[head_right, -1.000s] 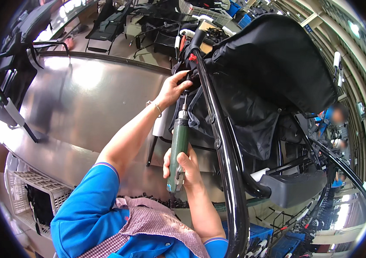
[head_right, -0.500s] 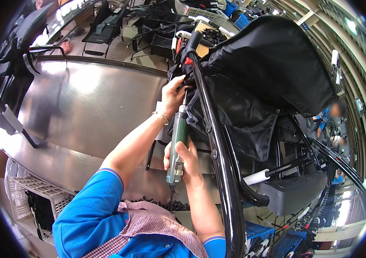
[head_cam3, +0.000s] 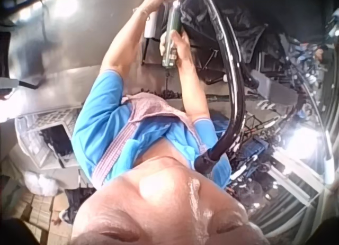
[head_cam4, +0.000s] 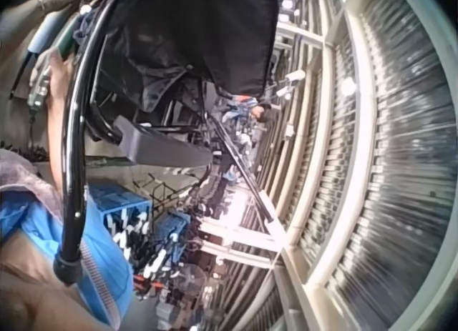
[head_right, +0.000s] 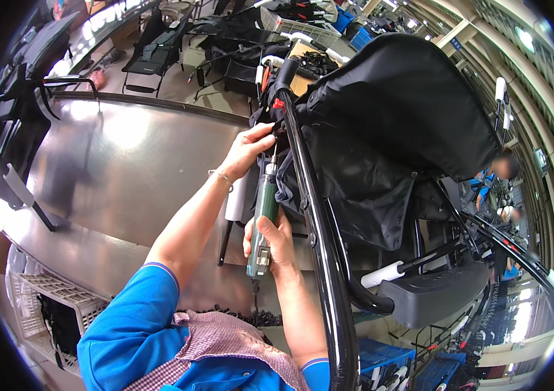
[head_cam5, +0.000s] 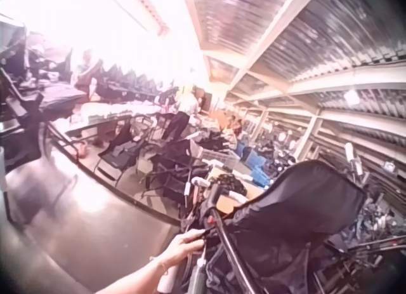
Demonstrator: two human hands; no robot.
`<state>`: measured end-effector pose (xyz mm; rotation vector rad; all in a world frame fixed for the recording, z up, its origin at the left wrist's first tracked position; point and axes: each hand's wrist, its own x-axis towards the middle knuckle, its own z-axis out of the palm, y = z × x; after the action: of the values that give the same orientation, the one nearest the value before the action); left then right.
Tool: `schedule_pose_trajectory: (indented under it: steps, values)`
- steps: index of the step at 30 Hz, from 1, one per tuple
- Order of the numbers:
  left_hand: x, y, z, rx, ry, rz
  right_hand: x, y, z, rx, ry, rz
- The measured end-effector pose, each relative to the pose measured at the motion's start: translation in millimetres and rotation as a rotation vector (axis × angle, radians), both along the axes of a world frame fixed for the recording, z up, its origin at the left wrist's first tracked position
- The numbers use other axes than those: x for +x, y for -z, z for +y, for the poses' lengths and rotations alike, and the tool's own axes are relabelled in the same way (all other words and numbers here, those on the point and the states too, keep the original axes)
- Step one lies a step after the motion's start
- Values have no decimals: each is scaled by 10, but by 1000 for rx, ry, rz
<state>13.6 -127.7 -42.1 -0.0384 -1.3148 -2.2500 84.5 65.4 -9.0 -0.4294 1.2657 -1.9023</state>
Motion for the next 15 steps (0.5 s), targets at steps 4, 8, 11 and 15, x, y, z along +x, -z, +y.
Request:
schedule_pose_trajectory:
  steps: [4,8,11,15]
  values:
    - [-138,136,-83,9,-48,35,12,-24,-29,-1,-54,-38]
    - [-168,172,-80,35,-6,50,13,-37,9,34,-92,-84]
    - [-162,170,-96,42,21,38,15,-86,-7,45,-91,-106]
    - [-194,205,-102,41,39,16,-69,40,41,142,-108,-93]
